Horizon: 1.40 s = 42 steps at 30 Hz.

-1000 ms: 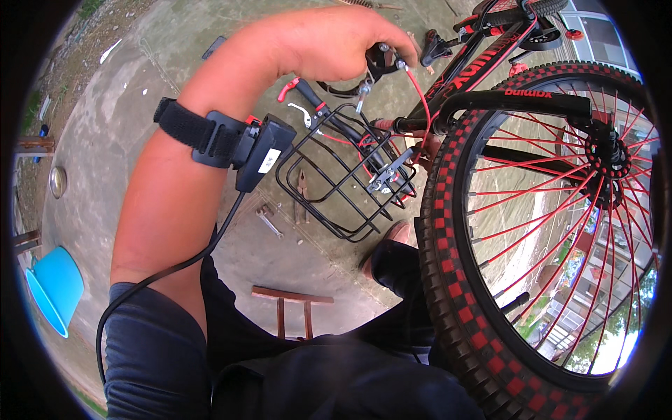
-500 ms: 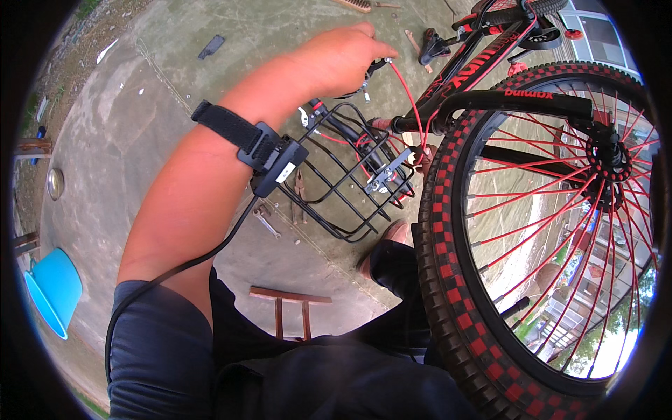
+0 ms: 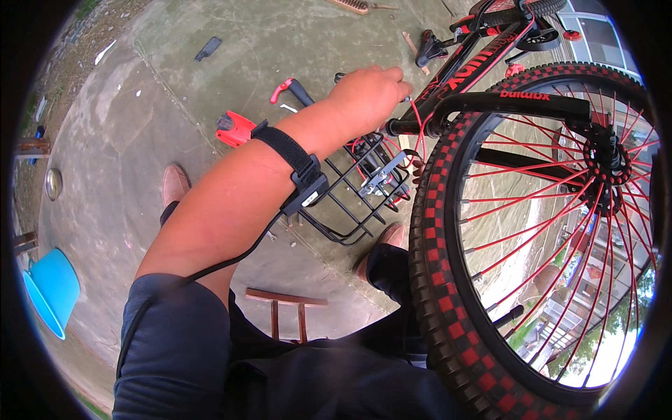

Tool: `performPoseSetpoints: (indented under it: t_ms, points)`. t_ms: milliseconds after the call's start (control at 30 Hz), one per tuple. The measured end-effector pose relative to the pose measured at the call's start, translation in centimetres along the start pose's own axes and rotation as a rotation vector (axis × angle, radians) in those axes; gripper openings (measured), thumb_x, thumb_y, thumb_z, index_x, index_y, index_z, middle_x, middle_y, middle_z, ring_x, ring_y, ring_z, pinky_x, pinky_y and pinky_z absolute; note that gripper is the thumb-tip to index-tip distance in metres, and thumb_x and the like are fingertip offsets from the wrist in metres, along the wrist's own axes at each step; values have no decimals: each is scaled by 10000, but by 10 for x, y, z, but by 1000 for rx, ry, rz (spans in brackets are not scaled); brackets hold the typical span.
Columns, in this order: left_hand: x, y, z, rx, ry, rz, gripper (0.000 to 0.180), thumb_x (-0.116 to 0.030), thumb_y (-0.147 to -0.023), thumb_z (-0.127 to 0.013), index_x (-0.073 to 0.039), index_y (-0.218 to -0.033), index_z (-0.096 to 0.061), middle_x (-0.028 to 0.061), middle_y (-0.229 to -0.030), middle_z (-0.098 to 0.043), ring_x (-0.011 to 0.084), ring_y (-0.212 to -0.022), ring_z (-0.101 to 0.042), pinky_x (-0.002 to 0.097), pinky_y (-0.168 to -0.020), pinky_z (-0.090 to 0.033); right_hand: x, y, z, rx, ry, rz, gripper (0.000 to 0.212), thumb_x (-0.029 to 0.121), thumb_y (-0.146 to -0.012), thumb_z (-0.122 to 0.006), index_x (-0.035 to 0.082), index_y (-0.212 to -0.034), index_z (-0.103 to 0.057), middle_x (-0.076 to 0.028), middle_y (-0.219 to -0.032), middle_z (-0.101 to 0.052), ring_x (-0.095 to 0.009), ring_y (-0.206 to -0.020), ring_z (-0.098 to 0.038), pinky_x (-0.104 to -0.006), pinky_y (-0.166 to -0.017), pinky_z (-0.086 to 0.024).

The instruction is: The person disassembles and reassembles a bicycle brake caliper using a wrench, handling the springs and metal components by hand while seated.

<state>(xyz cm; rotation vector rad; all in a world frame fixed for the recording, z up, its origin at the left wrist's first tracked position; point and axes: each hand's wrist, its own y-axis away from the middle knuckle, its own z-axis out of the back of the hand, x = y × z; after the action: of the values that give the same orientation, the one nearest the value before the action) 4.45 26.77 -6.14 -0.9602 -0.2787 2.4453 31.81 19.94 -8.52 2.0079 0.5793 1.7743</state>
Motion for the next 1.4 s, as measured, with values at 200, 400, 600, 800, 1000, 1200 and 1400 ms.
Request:
performPoseSetpoints:
  t_ms: [200,400,600,800,1000,1200,1400]
  points:
    - [-9,-3,-11,152,-26,-29,290,-69,-789,-567,-114,-1063,-650,91,-934,-589,315,-924,-615,432,-784,-522,1,-1,4,9,-1,-7,175,191,-951,-589,88,-1092,-593,-30,-974,-655,-119,-933,-604,-256,-798,-463]
    - [-12,-7,-20,123,-26,-67,267,-86,-794,-570,-129,-1045,-649,84,-937,-587,306,-922,-617,420,-767,-525,3,-6,6,19,-3,-11,179,185,-950,-589,88,-1100,-591,-31,-979,-654,-121,-937,-604,-261,-803,-466]
    - [-9,-4,-28,-41,-10,-145,249,-90,-803,-558,-89,-1038,-642,83,-947,-587,299,-999,-587,422,-850,-486,4,-6,9,23,-8,-20,184,179,-949,-589,88,-1108,-589,-31,-985,-653,-124,-941,-603,-265,-807,-470]
    - [-21,-3,-37,-170,-141,51,246,-103,-797,-601,-64,-1037,-640,112,-1030,-614,319,-1046,-582,431,-871,-476,5,-4,10,28,-12,-30,189,174,-949,-589,88,-1116,-587,-32,-990,-652,-127,-946,-603,-269,-812,-473]
    - [-18,6,-26,491,134,374,318,-327,-879,-624,-67,-1060,-653,159,-948,-664,359,-963,-631,456,-798,-507,5,-1,12,37,-26,-41,194,168,-948,-589,88,-1124,-585,-33,-996,-651,-130,-950,-602,-274,-817,-477]
    - [-17,12,-21,650,252,361,344,-370,-920,-561,-86,-1071,-685,150,-1046,-680,350,-998,-642,462,-837,-508,6,0,15,51,-41,-53,200,162,-947,-589,88,-1132,-583,-34,-1002,-650,-133,-955,-602,-278,-822,-480]
    - [-6,17,-28,612,319,377,334,-381,-888,-583,-84,-991,-697,155,-919,-684,361,-889,-644,444,-783,-497,8,1,19,79,-77,-73,206,156,-946,-589,88,-1140,-581,-34,-1007,-649,-135,-959,-602,-283,-827,-484]
